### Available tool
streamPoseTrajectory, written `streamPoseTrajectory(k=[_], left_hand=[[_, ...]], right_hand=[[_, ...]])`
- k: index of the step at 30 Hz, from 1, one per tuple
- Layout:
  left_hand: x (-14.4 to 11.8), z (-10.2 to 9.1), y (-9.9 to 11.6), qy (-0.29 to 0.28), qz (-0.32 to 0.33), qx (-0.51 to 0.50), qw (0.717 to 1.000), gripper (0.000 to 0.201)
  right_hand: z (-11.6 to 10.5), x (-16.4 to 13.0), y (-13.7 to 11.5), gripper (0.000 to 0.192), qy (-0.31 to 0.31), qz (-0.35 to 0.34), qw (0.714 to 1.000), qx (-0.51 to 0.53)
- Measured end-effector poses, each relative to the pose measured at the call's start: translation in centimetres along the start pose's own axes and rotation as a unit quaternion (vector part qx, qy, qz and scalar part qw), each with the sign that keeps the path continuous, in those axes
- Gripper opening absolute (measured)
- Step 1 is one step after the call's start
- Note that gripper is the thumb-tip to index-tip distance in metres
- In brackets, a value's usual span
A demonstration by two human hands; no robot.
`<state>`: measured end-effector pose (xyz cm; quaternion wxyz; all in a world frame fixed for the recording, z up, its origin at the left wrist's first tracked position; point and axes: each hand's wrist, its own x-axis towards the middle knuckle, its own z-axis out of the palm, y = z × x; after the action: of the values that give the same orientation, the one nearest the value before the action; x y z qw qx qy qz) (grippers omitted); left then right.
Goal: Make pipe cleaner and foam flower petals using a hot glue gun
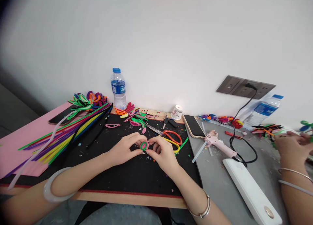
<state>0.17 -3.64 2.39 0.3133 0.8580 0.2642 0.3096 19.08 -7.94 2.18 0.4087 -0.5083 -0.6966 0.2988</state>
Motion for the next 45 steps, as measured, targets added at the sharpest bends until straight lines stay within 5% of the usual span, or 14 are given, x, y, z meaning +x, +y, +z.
streamPoseTrajectory(k=[45], left_hand=[[-0.06,0.07,-0.2,-0.057,0.002,0.059,0.997,0.018]], right_hand=[[-0.23,0.04,-0.46,0.018,-0.028,0.025,0.999,0.007]])
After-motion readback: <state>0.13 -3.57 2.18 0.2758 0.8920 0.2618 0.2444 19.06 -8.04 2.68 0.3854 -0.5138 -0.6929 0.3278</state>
